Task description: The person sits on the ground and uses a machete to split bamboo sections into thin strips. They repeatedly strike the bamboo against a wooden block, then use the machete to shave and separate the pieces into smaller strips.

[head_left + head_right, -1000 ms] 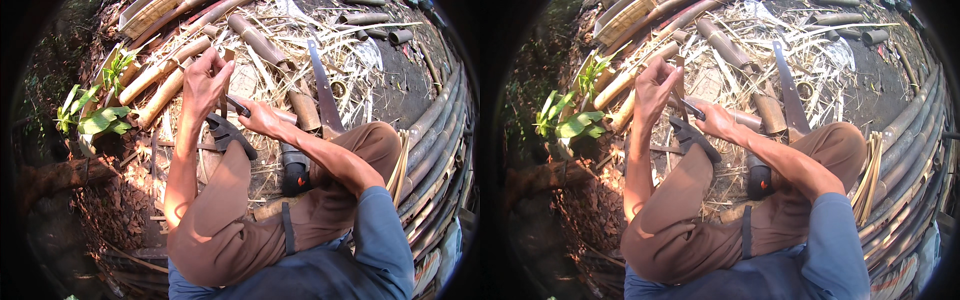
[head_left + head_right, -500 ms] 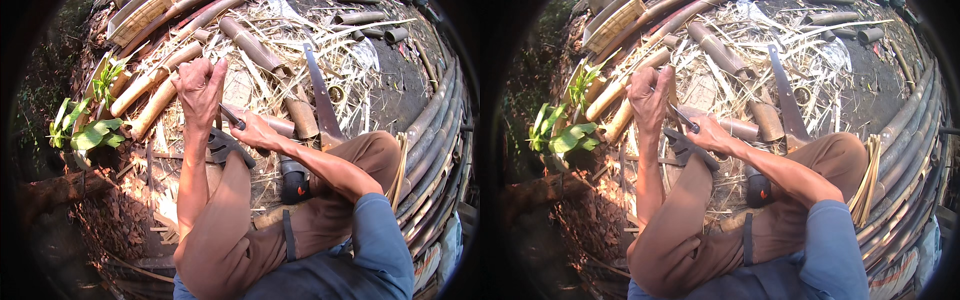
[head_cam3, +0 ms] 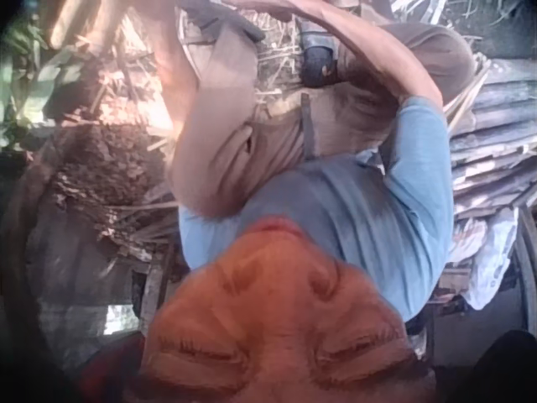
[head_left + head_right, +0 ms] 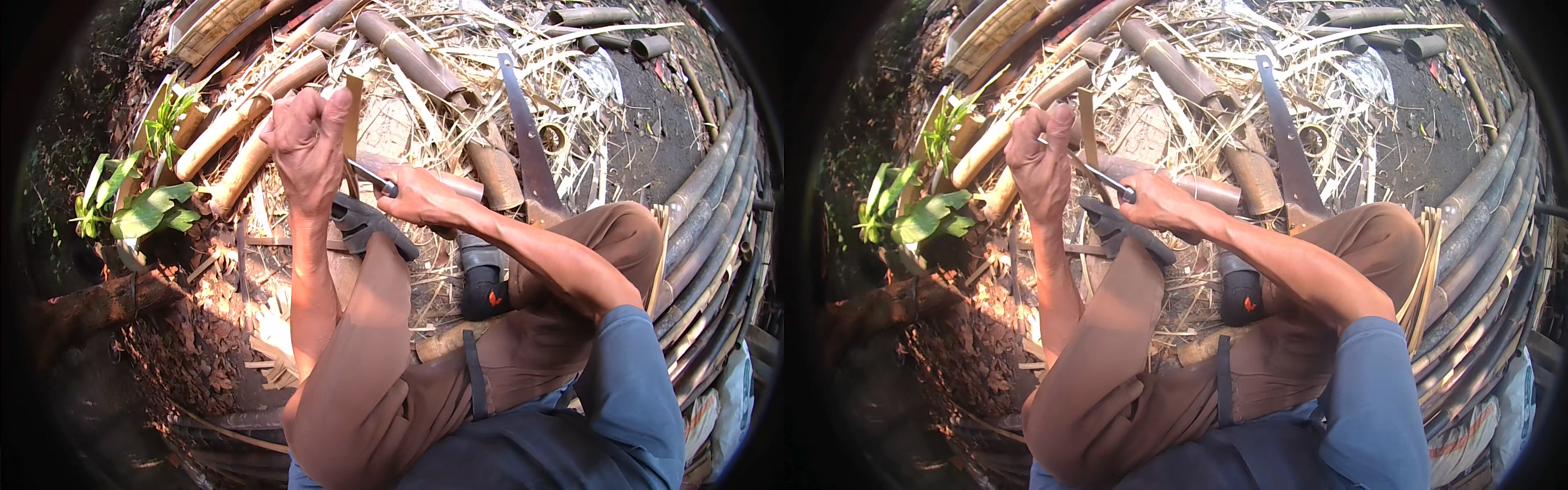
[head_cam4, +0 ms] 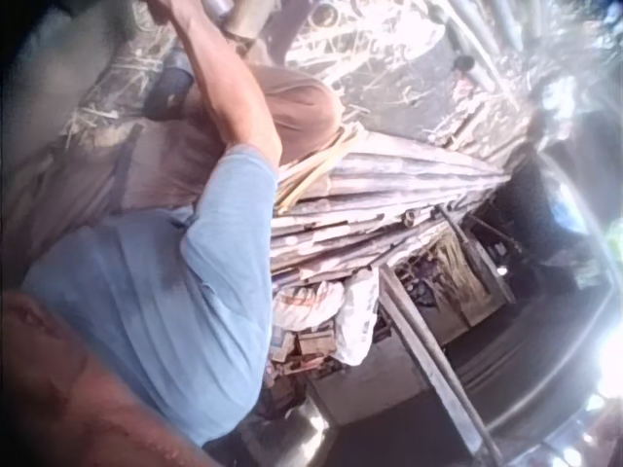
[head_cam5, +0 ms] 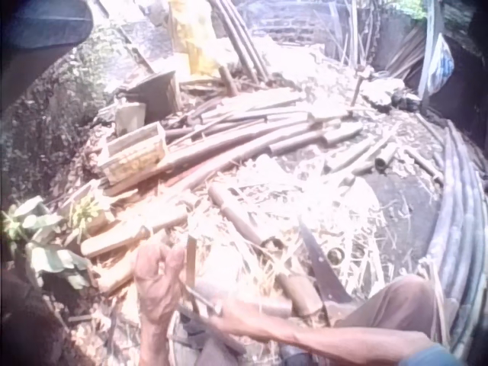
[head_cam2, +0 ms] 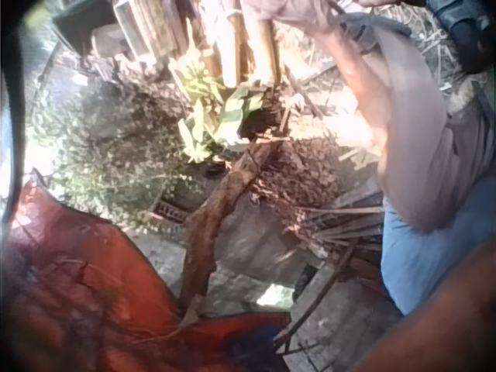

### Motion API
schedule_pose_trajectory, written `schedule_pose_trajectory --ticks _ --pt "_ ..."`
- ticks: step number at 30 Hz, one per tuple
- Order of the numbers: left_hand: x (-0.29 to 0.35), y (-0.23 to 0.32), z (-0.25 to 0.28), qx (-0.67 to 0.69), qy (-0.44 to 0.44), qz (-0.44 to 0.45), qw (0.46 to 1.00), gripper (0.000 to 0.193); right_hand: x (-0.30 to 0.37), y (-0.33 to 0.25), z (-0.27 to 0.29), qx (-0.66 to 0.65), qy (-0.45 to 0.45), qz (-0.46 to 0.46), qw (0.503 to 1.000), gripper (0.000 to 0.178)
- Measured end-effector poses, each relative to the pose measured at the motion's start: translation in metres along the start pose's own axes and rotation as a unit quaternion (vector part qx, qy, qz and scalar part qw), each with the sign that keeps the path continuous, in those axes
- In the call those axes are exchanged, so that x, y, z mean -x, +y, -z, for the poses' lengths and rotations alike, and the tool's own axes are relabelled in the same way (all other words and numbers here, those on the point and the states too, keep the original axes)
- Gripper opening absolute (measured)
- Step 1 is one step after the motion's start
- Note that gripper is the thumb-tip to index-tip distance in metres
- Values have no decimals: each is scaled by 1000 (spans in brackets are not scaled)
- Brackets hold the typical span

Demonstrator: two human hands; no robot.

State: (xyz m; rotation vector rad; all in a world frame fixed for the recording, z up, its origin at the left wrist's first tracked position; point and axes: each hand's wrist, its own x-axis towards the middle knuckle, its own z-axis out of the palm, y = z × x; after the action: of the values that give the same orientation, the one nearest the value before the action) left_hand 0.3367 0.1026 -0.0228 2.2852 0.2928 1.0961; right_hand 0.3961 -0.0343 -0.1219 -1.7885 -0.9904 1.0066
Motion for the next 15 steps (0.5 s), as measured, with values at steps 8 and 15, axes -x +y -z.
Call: schedule_pose_trajectory --ticks 8,15 --pt "6 -13 19 24 -21 70 997 41 3 -18 7 -9 -55 -1 998 20" --pt "8 -3 12 -29 -12 22 999 38 13 -45 19 -78 -22 -11 997 20"
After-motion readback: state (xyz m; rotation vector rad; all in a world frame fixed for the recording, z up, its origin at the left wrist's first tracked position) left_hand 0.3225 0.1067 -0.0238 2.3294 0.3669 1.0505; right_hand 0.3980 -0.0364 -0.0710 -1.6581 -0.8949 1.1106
